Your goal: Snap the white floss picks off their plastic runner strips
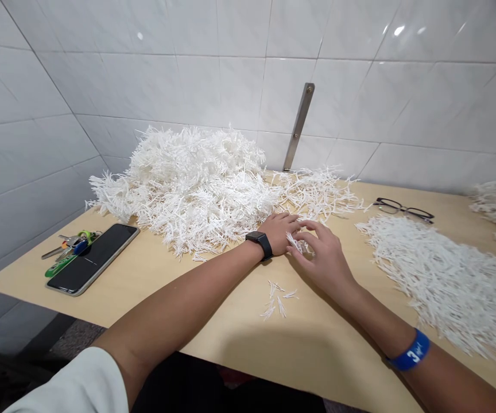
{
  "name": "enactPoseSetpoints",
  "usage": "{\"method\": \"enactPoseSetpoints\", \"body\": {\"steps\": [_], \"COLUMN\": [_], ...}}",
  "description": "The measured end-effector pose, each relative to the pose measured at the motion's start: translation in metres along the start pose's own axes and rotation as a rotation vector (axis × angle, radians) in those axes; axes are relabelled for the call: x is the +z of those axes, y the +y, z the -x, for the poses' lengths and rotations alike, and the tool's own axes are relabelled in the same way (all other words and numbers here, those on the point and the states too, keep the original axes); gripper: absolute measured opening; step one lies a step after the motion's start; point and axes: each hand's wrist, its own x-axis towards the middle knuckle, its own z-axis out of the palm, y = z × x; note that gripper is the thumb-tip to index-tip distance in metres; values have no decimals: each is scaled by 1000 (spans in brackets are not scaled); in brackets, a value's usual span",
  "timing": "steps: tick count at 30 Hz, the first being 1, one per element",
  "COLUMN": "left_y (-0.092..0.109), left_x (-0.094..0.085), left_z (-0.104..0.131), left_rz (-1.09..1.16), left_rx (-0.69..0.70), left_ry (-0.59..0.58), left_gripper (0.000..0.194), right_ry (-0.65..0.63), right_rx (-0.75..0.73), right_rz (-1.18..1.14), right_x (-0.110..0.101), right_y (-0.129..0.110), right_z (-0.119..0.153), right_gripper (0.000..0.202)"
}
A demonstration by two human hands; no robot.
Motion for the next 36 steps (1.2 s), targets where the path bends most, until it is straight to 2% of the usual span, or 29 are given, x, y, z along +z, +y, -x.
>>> {"method": "enactPoseSetpoints", "body": {"steps": [7,16,24,27,32,36], "left_y": [-1,2,4,6,8,6], "left_x": [-1,-10,-5,-8,-12,-9], "left_z": [-1,-3,-3,-2,-1,-2], "left_rz": [-5,-1,-12,-10,-3,1], "left_rx": [18,-43,-60,-76,-77,-85], "left_ry": [-13,-114,-67,-87,-132,-120], "left_gripper": [43,53,44,47,52,52], "right_ry": [23,-10,117,84,-40,-106], "right_rx": [-57,-164,-44,-76,-219,-210], "right_rz": [-201,-379,-476,-518,-580,-628], "right_x": [-7,-16,-22,-25,-26,-29], "right_y": [-12,-33,-38,-38,-30,-33], "right_z": [0,9,10,11,13,13], "right_gripper": [10,18,22,22,22,23]}}
